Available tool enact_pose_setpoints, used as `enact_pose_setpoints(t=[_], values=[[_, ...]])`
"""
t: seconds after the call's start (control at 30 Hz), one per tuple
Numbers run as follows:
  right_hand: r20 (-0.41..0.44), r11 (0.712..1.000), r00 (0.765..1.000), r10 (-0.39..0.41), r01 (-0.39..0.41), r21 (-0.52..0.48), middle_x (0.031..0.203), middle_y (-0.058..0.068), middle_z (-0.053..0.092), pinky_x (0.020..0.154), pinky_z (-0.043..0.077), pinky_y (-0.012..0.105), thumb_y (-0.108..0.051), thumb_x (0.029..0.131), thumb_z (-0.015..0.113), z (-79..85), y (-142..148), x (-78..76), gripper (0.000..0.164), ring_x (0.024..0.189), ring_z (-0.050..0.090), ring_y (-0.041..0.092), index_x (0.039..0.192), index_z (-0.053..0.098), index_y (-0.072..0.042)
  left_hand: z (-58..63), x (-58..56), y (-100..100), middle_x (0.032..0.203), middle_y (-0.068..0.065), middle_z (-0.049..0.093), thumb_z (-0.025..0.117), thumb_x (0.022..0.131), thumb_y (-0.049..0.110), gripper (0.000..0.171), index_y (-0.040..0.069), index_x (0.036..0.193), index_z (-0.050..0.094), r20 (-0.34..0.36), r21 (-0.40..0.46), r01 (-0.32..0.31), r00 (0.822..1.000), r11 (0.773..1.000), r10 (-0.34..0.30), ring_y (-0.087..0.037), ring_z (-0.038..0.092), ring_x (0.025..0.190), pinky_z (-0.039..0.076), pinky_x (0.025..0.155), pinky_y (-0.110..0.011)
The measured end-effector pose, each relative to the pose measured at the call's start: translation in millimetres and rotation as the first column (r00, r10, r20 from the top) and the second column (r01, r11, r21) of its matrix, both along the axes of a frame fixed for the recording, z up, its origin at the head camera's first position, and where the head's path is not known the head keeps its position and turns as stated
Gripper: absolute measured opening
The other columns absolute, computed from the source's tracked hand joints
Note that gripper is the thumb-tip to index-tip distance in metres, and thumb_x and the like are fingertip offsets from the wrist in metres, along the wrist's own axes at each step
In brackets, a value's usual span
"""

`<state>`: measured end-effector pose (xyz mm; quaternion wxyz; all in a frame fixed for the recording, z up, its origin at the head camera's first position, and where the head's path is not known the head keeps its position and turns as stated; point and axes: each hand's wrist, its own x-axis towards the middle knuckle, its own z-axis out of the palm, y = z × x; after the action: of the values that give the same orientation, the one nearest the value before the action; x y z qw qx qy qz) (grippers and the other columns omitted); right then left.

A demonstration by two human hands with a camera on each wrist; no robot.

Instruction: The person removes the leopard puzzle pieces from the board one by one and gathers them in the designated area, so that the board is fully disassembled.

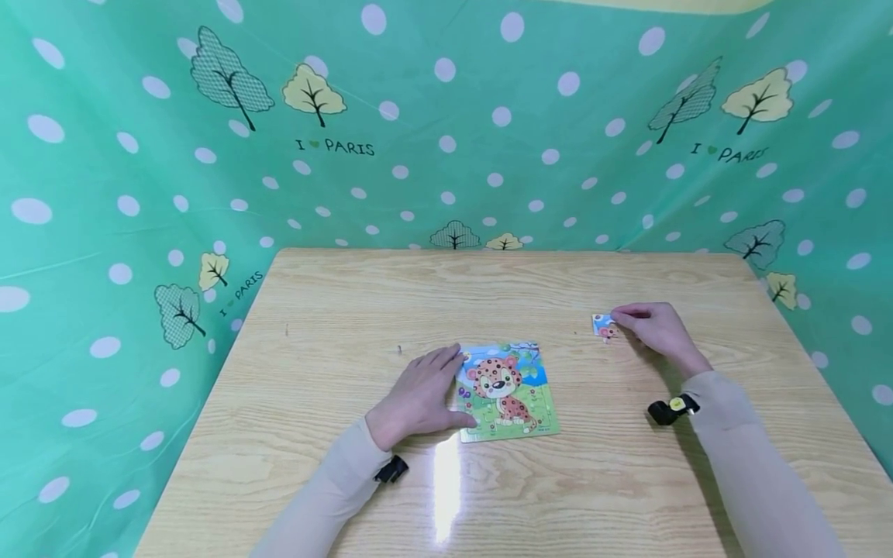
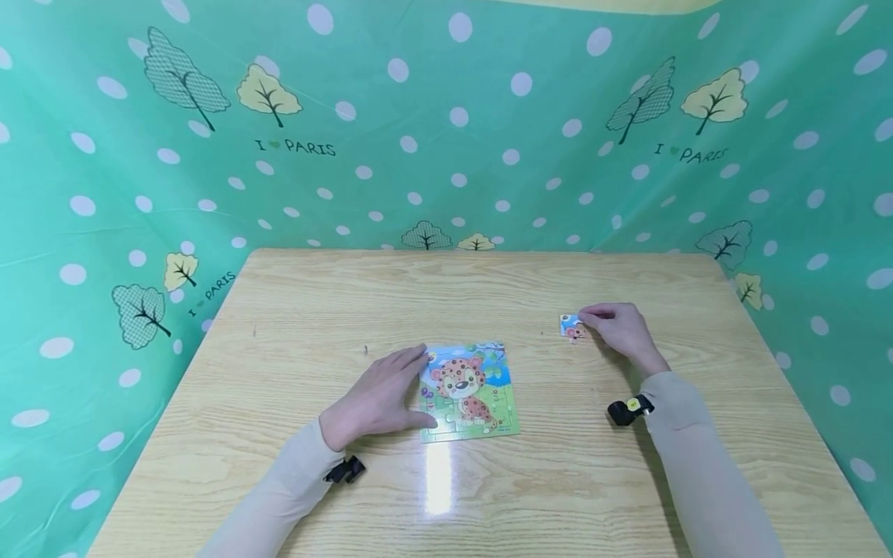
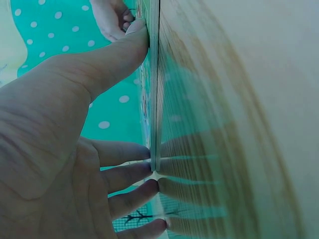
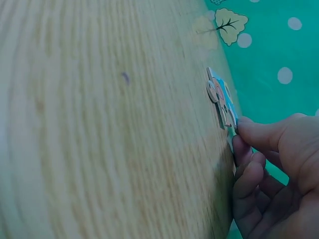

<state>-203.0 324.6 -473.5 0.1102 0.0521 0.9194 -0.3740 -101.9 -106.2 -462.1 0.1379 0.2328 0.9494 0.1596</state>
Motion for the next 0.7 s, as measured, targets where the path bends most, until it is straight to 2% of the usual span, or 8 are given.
enact_pose_setpoints(t=[0.17, 0.3, 0.37, 0.43, 0.5, 0.6, 0.63, 0.7], values=[[-0.001, 1.0, 1.0, -0.013, 0.013, -0.009, 0.134, 0.024, 0.069, 0.064, 0.056, 0.026, -0.044, 0.108, 0.06, -1.6, -1.2, -0.4, 0.053, 0.081, 0.06, 0.009, 0.139, 0.069, -0.002, 0.0, 0.0, 0.0, 0.175, -0.013, 0.031, 0.084, 0.081, 0.067, 0.113, 0.005, 0.164, 0.039, -0.003, 0.002, 0.003, 1.0, 1.0, -0.003, -0.036, 0.034, 0.16, 0.035, 0.128, -0.059], [-0.005, 1.0, 1.0, -0.014, 0.014, -0.021, 0.13, 0.022, 0.071, 0.063, 0.055, 0.025, -0.043, 0.108, 0.061, -3.2, -0.6, -1.1, 0.052, 0.077, 0.06, 0.007, 0.138, 0.069, -0.002, 0.1, 0.0, 0.1, 0.175, -0.013, 0.032, 0.084, 0.081, 0.067, 0.113, 0.005, 0.164, 0.039, -0.004, 0.003, 0.002, 1.0, 1.0, -0.002, -0.036, 0.034, 0.16, 0.035, 0.128, -0.059], [-0.009, 1.0, 1.0, -0.013, 0.013, -0.02, 0.129, 0.022, 0.071, 0.064, 0.056, 0.026, -0.043, 0.108, 0.061, -2.8, -0.9, -0.6, 0.052, 0.078, 0.061, 0.009, 0.138, 0.07, -0.002, 0.0, 0.1, 0.4, 0.175, -0.014, 0.032, 0.084, 0.081, 0.067, 0.113, 0.004, 0.164, 0.039, -0.006, 0.004, 0.002, 1.0, 1.0, -0.002, -0.036, 0.034, 0.16, 0.035, 0.128, -0.059], [-0.012, 1.0, 1.0, -0.013, 0.013, -0.009, 0.132, 0.023, 0.071, 0.071, 0.058, 0.03, -0.044, 0.108, 0.061, -0.9, -2.4, 1.0, 0.053, 0.089, 0.066, 0.017, 0.138, 0.069, -0.002, -0.1, 0.1, 0.6, 0.175, -0.014, 0.032, 0.084, 0.081, 0.067, 0.113, 0.004, 0.164, 0.039, -0.004, 0.005, 0.002, 1.0, 1.0, -0.002, -0.036, 0.034, 0.16, 0.035, 0.128, -0.06], [-0.018, 1.0, 1.0, -0.023, 0.023, -0.009, 0.138, 0.025, 0.068, 0.087, 0.06, 0.04, -0.045, 0.109, 0.059, 2.0, -5.0, 3.1, 0.055, 0.107, 0.068, 0.03, 0.14, 0.068, -0.001, -0.2, 0.1, 0.8, 0.175, -0.014, 0.031, 0.084, 0.081, 0.067, 0.113, 0.004, 0.164, 0.039, -0.002, 0.005, 0.003, 1.0, 1.0, -0.003, -0.036, 0.034, 0.16, 0.034, 0.128, -0.06], [-0.026, 0.999, 0.998, -0.048, 0.048, -0.024, 0.146, 0.026, 0.064, 0.104, 0.053, 0.051, -0.048, 0.109, 0.057, 7.6, -12.0, 6.4, 0.057, 0.131, 0.059, 0.041, 0.143, 0.065, -0.003, -0.5, 0.0, 0.8, 0.175, -0.013, 0.031, 0.084, 0.081, 0.067, 0.114, 0.005, 0.165, 0.038, 0.002, 0.005, 0.002, 1.0, 1.0, -0.002, -0.036, 0.033, 0.16, 0.034, 0.128, -0.061], [-0.032, 0.998, 0.998, -0.051, 0.05, -0.037, 0.146, 0.026, 0.063, 0.106, 0.051, 0.051, -0.048, 0.109, 0.057, 9.3, -14.9, 7.1, 0.058, 0.135, 0.057, 0.043, 0.144, 0.064, -0.003, -0.8, 0.0, 0.7, 0.175, -0.013, 0.031, 0.084, 0.081, 0.068, 0.114, 0.005, 0.165, 0.039, 0.002, 0.004, 0.001, 1.0, 1.0, -0.001, -0.036, 0.033, 0.16, 0.034, 0.128, -0.06], [-0.043, 0.997, 0.998, -0.048, 0.046, -0.055, 0.145, 0.025, 0.064, 0.102, 0.052, 0.047, -0.049, 0.109, 0.058, 12.8, -21.3, 8.0, 0.057, 0.131, 0.059, 0.041, 0.144, 0.064, -0.004, -1.0, -0.1, 0.3, 0.175, -0.013, 0.031, 0.084, 0.081, 0.068, 0.114, 0.005, 0.165, 0.038, 0.004, 0.005, -0.001, 1.0, 1.0, 0.001, -0.036, 0.033, 0.16, 0.034, 0.128, -0.06]])
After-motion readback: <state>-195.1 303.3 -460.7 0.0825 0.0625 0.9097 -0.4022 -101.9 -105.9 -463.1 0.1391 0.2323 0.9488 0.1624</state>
